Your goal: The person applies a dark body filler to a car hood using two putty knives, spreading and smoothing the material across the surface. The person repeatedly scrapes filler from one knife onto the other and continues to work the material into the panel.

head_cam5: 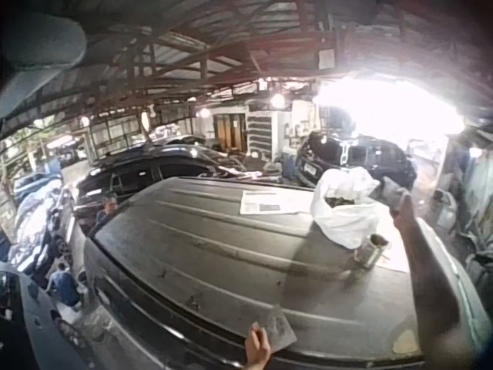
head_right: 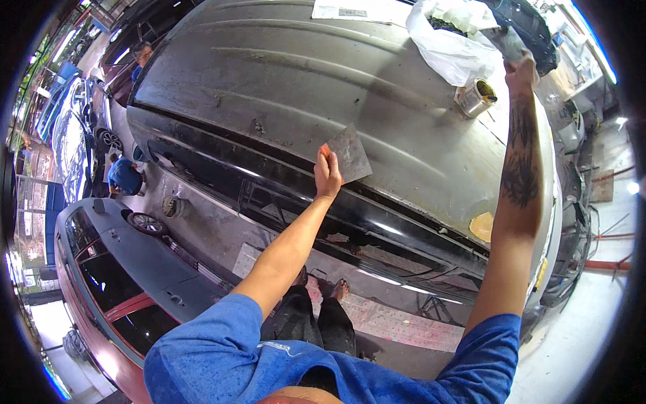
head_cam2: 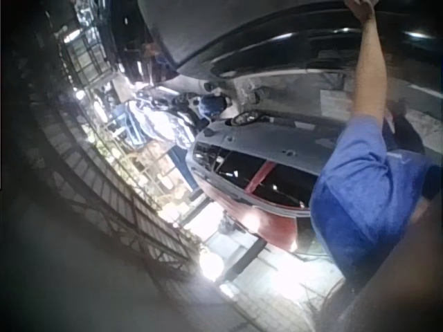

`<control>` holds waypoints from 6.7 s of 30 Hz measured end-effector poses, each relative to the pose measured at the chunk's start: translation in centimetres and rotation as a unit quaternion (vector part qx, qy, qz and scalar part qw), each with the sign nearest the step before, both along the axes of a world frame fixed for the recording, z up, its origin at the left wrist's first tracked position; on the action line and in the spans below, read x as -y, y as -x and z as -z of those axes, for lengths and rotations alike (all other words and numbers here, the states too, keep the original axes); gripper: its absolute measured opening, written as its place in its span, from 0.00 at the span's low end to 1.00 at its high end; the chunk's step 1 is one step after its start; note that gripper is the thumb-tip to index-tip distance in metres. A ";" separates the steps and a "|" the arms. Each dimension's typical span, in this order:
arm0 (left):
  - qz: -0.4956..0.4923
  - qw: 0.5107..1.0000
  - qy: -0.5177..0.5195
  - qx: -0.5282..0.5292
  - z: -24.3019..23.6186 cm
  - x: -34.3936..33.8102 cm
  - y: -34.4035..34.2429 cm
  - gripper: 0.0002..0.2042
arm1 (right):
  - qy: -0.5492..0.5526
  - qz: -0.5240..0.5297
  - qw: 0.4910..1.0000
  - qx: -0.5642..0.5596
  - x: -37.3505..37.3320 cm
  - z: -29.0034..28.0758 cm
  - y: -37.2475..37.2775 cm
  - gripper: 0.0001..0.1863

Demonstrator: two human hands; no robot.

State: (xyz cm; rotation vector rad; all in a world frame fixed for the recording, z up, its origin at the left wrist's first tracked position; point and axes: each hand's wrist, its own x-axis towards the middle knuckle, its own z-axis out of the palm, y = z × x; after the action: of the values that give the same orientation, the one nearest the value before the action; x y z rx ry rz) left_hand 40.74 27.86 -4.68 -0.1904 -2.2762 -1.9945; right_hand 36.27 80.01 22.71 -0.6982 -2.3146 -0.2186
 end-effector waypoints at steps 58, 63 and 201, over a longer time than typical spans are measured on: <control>-0.207 0.939 -0.103 0.256 8.2 44.9 -24.4 0.11 | 0.004 -0.482 0.862 0.155 66.2 20.1 3.4 0.19; -0.218 0.929 -0.084 0.287 8.7 45.9 -25.6 0.11 | 0.013 -0.419 0.892 0.171 68.9 24.0 3.0 0.16; -0.586 0.706 -0.127 0.377 6.5 66.0 -33.2 0.22 | -0.001 -0.378 0.900 0.216 101.7 27.0 42.6 0.13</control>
State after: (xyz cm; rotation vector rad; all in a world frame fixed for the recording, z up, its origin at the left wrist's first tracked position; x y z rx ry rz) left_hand 73.96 -38.12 -11.22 1.8660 -1.4466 -1.5830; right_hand -6.37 -21.70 -4.26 0.3262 -2.8142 -0.0089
